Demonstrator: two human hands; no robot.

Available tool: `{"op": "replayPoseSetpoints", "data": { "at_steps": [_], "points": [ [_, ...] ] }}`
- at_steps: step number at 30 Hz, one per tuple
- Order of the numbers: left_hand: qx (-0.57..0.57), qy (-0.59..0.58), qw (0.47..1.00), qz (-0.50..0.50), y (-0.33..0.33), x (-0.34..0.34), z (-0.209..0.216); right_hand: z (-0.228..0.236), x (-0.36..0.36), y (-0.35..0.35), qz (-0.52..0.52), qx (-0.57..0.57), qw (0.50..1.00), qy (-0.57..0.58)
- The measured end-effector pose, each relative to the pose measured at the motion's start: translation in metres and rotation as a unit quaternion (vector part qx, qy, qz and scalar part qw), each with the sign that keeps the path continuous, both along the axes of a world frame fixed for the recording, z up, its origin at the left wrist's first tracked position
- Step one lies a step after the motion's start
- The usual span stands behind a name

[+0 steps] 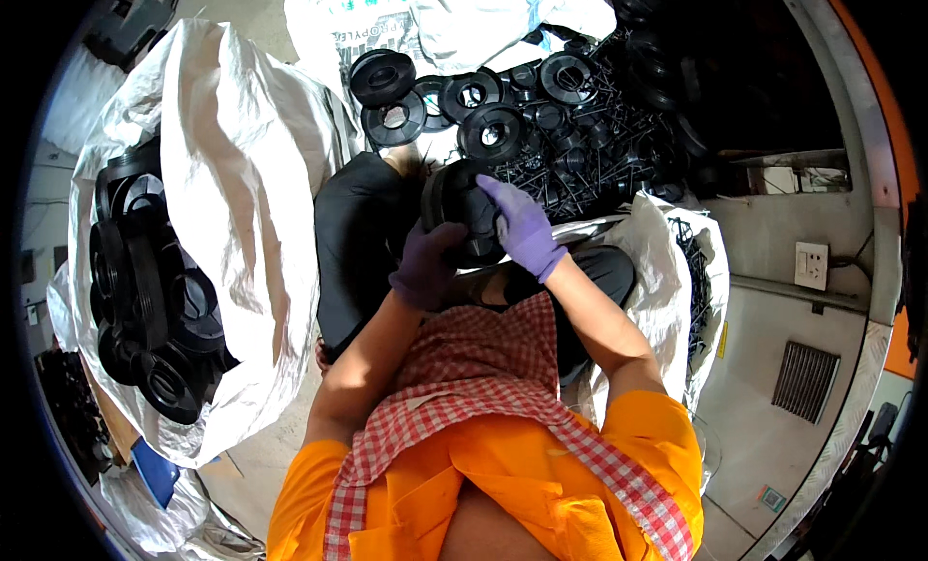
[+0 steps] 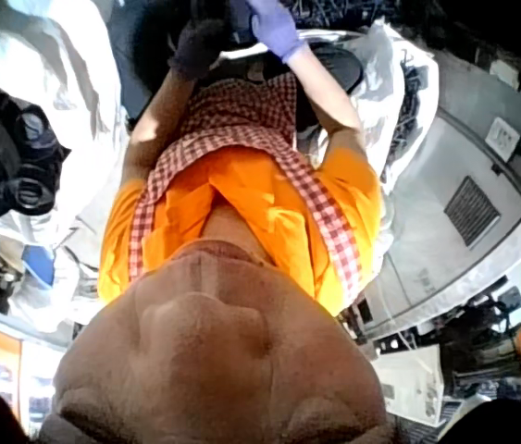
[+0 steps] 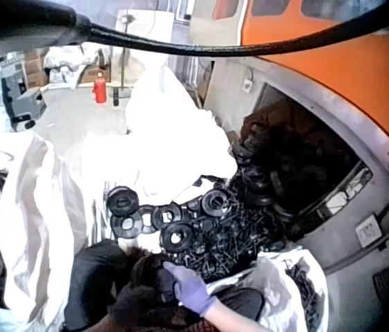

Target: The person picks black plastic circular components and black coiled cords from large white storage bags and places them into a container.

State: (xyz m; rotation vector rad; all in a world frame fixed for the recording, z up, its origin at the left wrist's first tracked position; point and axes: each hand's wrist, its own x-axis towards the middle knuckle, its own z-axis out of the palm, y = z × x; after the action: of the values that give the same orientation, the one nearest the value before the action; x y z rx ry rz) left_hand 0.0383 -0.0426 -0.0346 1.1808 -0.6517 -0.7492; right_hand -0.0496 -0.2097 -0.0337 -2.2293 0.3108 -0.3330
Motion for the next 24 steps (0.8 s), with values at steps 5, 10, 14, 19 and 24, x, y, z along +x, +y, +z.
{"op": "replayPoseSetpoints", "data": {
  "at_steps": [5, 10, 14, 19, 24],
  "points": [
    [0.022, 0.207, 0.973, 0.102, -0.009, -0.026, 0.022, 0.029, -0.007, 0.022, -0.012, 0.136, 0.987, 0.087],
    [0.095, 0.107, 0.989, 0.048, -0.005, -0.025, 0.027, 0.007, -0.020, 0.035, -0.057, 0.247, 0.967, 0.041],
    [0.031, 0.127, 0.978, -0.162, 0.027, 0.015, 0.044, 0.031, -0.022, 0.021, 0.293, -0.264, 0.904, -0.164],
    [0.091, 0.372, 0.907, -0.173, 0.031, 0.019, 0.021, 0.035, -0.017, 0.022, 0.256, -0.099, 0.956, -0.101],
    [0.140, 0.007, 0.990, 0.021, 0.013, -0.028, 0.032, -0.005, -0.021, 0.022, -0.022, 0.565, 0.805, 0.181]
  ]
}}
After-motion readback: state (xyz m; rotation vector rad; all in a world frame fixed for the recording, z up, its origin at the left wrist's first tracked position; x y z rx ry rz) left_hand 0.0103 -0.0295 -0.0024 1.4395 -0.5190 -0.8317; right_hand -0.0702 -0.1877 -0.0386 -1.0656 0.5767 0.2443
